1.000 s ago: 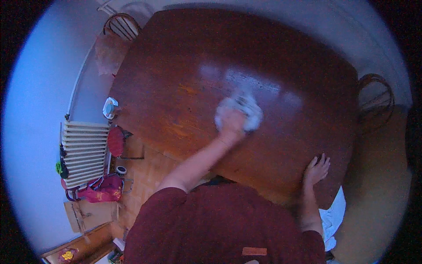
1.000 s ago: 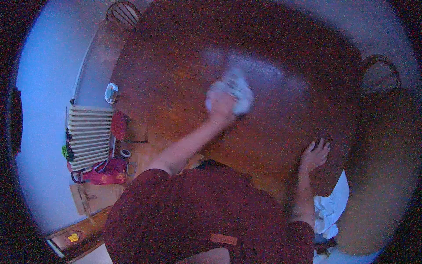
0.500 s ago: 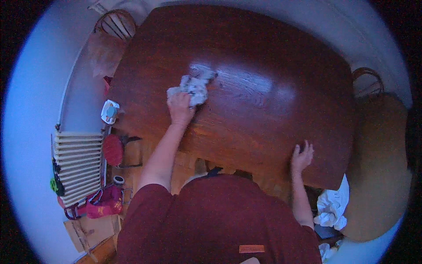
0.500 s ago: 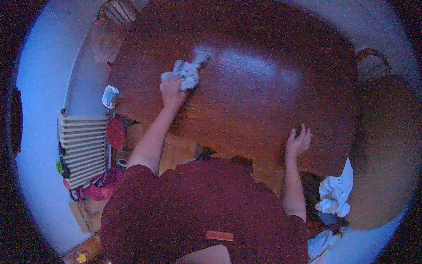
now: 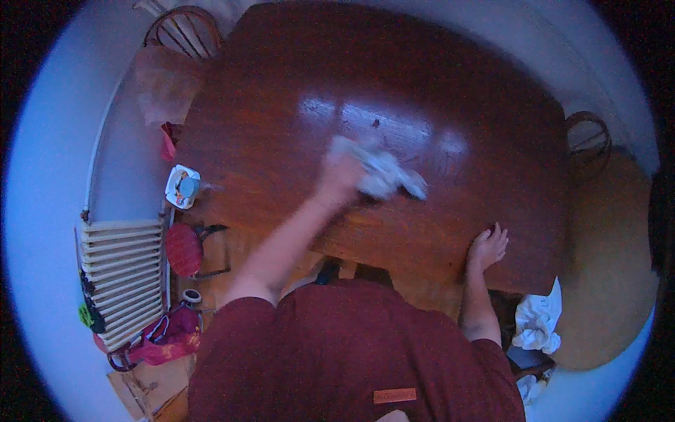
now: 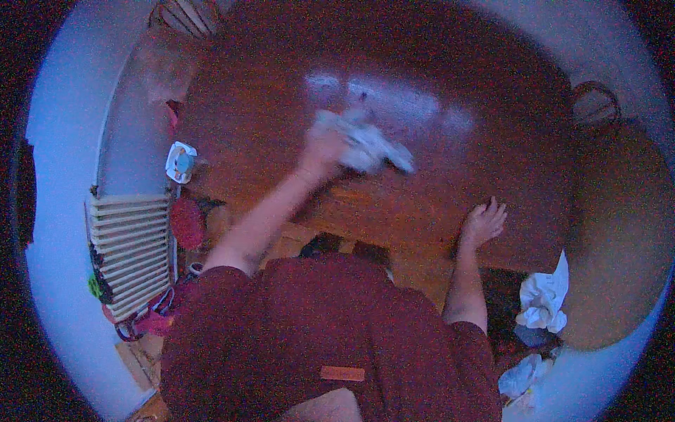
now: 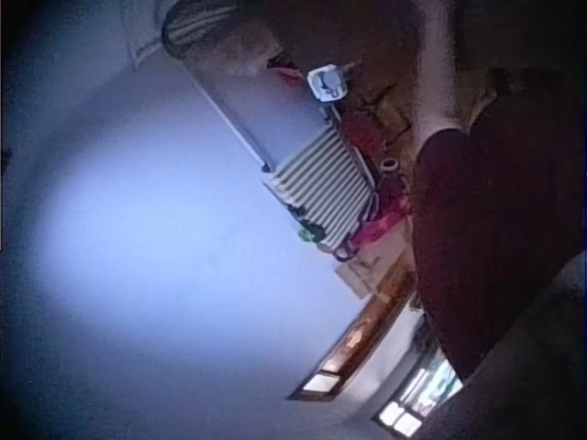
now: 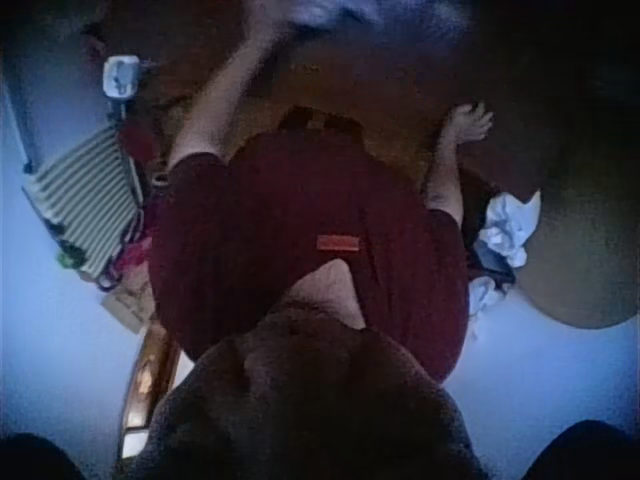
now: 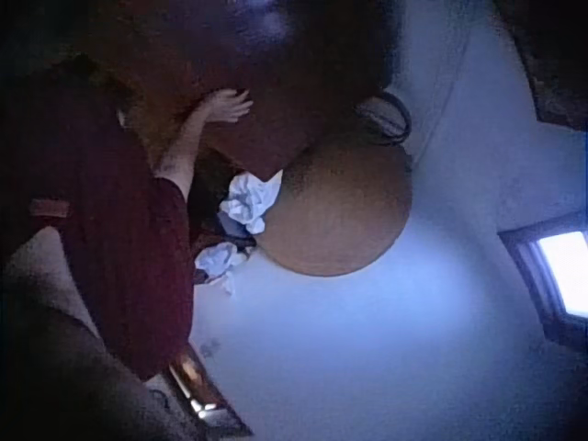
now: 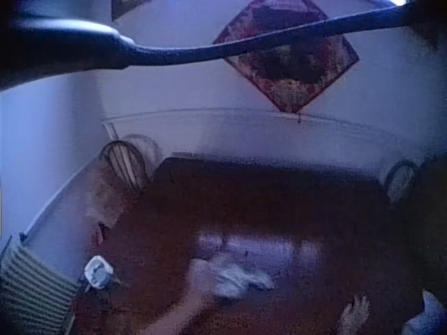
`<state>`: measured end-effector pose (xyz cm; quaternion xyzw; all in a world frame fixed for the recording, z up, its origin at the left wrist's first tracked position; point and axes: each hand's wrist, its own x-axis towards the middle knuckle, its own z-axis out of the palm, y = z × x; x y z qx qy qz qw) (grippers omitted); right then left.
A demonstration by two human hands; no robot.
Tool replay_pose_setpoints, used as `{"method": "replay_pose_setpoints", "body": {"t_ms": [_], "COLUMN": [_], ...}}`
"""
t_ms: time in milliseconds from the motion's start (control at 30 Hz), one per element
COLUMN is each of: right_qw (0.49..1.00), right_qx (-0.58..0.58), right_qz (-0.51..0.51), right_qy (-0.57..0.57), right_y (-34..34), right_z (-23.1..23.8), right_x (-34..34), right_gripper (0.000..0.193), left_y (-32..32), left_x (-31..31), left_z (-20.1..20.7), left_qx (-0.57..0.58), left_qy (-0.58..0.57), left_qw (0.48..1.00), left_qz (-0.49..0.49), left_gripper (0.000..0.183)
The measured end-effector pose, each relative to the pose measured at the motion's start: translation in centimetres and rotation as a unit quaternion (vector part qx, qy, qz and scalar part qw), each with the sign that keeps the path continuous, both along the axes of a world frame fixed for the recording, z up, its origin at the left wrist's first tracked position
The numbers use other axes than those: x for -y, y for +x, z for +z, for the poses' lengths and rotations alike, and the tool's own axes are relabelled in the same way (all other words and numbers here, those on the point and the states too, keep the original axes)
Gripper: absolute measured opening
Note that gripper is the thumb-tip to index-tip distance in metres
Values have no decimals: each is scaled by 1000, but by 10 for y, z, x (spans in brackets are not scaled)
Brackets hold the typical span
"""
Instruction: The person wipes a wooden table surface with a white cloth. They move a small container of items to the side to access the area underneath, then continue wiping the entire table surface in circular and sweeping motions.
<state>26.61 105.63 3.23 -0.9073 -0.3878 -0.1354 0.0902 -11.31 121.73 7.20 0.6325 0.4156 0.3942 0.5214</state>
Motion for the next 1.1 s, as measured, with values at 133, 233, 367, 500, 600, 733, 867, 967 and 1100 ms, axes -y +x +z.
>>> {"method": "replay_pose_setpoints", "body": {"t_ms": [133, 233, 367, 500, 600, 733, 867, 967, 1100], "right_qw": [1000, 1000, 998, 998, 999, 998, 997, 996, 997], "right_qx": [-14, -6, -30, -31, -33, -31, -42, -44, -50], "right_qz": [-9, -19, -28, -24, -11, -33, -38, -45, -40], "right_qy": [-9, -24, -54, -49, -36, -45, -51, -56, -51], "right_y": [-15, -13, -13, -10, -9, -14, -20, -19, -15], "right_z": [13, 5, 14, 18, 17, 12, 16, 16, 20], "right_x": [-2, -1, -11, -7, -3, -4, -8, -10, -10], "right_gripper": [38, 39, 40, 40, 40, 40, 40, 40, 40], "left_y": [-117, -80, 71, 134, 68, -79, -88, 23, 126], "left_x": [-30, -39, -19, 27, -9, -65, -68, -47, 1], "left_z": [27, 27, -21, 4, -6, 47, 25, 28, 1], "left_qx": [-503, -545, -334, -269, -367, -565, -575, -545, -452], "left_qy": [356, 202, -74, 279, 291, 228, 228, 107, 236], "left_qw": [763, 801, 931, 909, 880, 788, 765, 825, 845], "left_qz": [196, 140, 129, -155, -74, 84, 179, 106, -161], "left_gripper": [35, 31, 20, 29, 24, 23, 25, 28, 23]}}
